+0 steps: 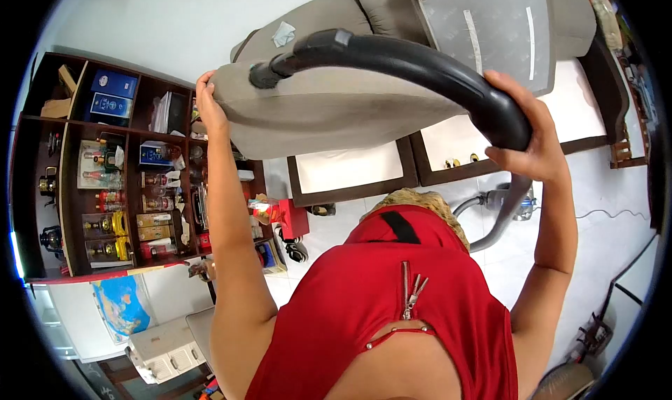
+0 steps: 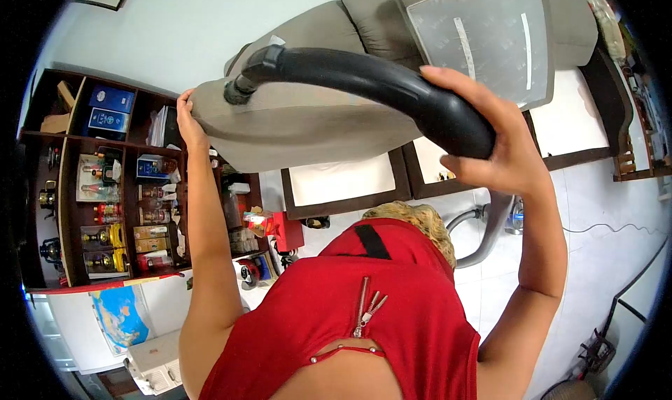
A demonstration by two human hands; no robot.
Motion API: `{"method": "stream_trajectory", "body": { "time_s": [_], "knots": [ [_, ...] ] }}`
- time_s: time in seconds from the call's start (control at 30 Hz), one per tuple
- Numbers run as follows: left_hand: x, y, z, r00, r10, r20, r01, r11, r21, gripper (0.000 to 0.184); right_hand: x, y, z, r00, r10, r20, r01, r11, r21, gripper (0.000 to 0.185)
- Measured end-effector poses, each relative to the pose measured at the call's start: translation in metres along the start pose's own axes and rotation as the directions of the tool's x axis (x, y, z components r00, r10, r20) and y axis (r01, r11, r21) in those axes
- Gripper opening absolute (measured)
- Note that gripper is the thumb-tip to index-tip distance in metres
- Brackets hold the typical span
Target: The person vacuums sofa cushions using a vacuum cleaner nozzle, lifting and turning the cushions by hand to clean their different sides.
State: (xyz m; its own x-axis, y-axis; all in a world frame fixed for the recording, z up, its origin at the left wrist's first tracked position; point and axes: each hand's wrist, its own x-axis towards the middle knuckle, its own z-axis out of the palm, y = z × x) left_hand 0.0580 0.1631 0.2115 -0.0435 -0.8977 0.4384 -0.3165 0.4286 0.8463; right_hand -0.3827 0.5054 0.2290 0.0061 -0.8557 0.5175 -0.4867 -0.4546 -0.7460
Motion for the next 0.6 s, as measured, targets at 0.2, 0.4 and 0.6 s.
{"method": "stream_trajectory", "body": {
  "time_s": [0.2,0.4,0.6],
  "knots": [
    [-0.022,0.009,0.003,1.0,-0.009,-0.014,0.008,0.995,-0.098,0.033,0.032,0.003,0.017,1.0,-0.015,-0.004,0.015,0.997,0.071,0.081],
    [-0.024,-0.005,-0.019,0.998,0.018,-0.053,-0.024,0.993,-0.118,0.035,0.042,0.027,0.003,0.979,0.195,0.066,-0.204,0.963,0.174,0.083],
    [-0.02,-0.024,-0.054,0.995,-0.055,-0.089,0.043,0.99,-0.136,0.037,0.001,0.057,-0.011,0.932,0.358,0.056,-0.362,0.924,0.12,0.086]
  ]
}}
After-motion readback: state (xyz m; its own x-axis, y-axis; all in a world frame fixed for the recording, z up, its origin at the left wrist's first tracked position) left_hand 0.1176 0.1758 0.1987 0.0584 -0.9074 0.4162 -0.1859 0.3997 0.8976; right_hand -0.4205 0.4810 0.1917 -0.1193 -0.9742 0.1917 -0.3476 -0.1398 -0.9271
